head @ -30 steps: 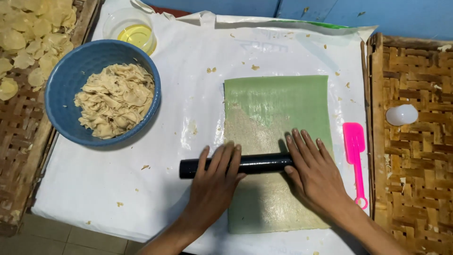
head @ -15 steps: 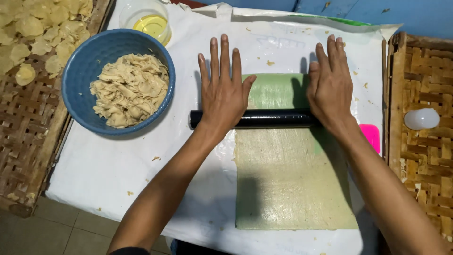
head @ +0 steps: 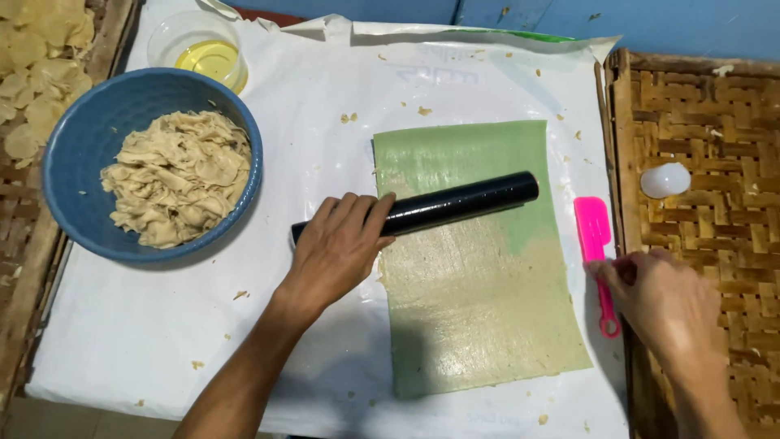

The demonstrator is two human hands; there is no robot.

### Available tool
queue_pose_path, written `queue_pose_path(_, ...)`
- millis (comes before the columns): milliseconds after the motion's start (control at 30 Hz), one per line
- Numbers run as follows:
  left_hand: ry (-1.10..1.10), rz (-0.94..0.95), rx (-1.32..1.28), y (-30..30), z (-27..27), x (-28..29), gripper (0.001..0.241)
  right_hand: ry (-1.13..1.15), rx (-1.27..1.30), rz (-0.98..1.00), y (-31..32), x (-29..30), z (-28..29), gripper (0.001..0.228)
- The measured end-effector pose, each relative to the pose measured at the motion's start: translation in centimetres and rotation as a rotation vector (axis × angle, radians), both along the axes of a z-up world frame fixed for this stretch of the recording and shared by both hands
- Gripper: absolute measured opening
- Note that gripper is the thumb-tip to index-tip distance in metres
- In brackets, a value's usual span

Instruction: Flattening pieces of dough onto a green leaf surface using a black rolling pin.

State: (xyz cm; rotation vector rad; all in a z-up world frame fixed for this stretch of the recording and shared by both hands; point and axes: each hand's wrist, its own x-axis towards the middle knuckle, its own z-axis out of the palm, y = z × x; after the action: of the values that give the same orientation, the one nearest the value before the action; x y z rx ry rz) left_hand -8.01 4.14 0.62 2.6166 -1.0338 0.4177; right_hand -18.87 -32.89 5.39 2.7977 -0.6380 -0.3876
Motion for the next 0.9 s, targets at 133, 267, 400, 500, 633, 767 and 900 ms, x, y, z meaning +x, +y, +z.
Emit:
queue_pose_path(133, 0.087, 0.074, -0.200, 0.9, 1.2, 2.3, 0.054, 0.113, 0.118, -0.115, -0.1, 0.6, -1.4, 0.035)
queue_pose_path(267, 0.515, 0.140, -0.688, 2.7, 1.1, 4.2, 0.041, 0.034, 0.175, -0.101, -0.5, 0.4, -1.7, 0.042)
queue_pose_path(400, 0.847, -0.050, -1.155, 4.0, -3.0, 5.9, 0.035, -0.159, 0.263, 0.013, 3.3, -0.1, 0.4, 0.033)
queue_pose_path(500, 0.962, -0.039, -1.349, 4.2, -3.7, 6.9, 0.031, -0.051, 0.396, 0.176, 8.5, 1.4, 0.0, 0.029)
queue_pose_path(633, 0.969, 0.015, -1.412, 4.7, -5.1, 7.1, 0.030, -0.048, 0.577, 0.425, 15.1, 4.2, -0.8, 0.046)
queue_pose_path(767, 0.976, -0.028, -1.669, 4.7, -6.6, 7.5, 0.037, -0.170, 0.447, 0.659, 18.2, 6.3, -1.3, 0.042)
queue_pose_path(900, 0.961, -0.053, -1.681, 4.4, -6.4, 7.8, 0.037, -0.135, 0.301, 0.706, 20.1, 7.1, -0.3, 0.044)
